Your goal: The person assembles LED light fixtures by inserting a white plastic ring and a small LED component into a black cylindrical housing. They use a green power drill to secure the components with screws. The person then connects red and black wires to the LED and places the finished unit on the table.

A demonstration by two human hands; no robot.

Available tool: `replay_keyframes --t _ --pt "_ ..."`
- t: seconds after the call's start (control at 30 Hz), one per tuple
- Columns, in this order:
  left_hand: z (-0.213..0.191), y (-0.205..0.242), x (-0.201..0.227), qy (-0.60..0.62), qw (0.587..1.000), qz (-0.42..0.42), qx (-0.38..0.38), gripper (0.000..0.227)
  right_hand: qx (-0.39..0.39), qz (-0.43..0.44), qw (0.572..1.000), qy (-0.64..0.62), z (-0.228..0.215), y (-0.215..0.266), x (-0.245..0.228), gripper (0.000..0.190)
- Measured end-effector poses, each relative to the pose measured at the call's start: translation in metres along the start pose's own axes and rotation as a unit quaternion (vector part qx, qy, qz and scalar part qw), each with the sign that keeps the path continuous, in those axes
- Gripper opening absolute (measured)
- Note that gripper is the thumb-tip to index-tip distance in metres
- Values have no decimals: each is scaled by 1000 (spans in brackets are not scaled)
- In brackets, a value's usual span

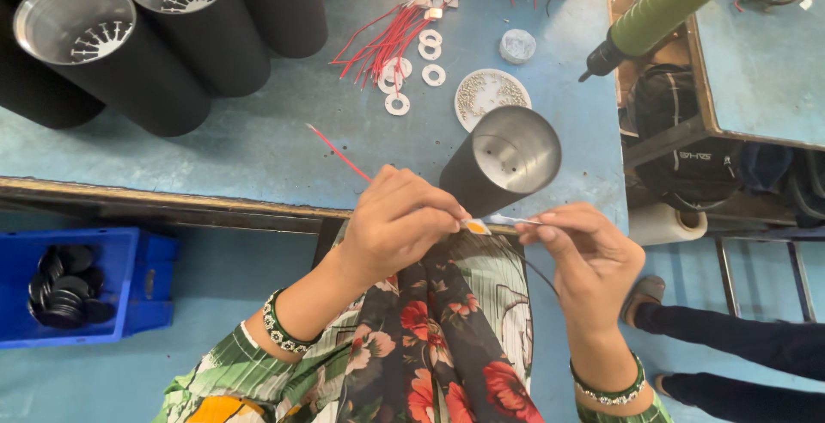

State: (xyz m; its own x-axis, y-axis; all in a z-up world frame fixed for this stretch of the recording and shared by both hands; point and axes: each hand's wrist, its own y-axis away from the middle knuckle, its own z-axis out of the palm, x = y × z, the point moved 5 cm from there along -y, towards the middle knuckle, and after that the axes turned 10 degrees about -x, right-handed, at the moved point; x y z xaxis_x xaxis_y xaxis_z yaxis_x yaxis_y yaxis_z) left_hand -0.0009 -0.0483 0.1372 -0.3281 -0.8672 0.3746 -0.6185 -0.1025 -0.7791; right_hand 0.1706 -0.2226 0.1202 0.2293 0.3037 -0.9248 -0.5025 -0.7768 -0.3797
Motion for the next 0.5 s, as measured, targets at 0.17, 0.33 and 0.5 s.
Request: replay_keyframes --t 0.17,0.33,0.5 --pt "-4 -2 4 -35 999 7 5 18 53 12 997 -47 -5 1 9 8" --pt "0 1 12 15 1000 10 -9 14 46 -16 996 -76 -17 -23 11 10" --pt "3 3 8 33 999 -43 -1 14 48 -9 996 -81 -20 -38 12 13"
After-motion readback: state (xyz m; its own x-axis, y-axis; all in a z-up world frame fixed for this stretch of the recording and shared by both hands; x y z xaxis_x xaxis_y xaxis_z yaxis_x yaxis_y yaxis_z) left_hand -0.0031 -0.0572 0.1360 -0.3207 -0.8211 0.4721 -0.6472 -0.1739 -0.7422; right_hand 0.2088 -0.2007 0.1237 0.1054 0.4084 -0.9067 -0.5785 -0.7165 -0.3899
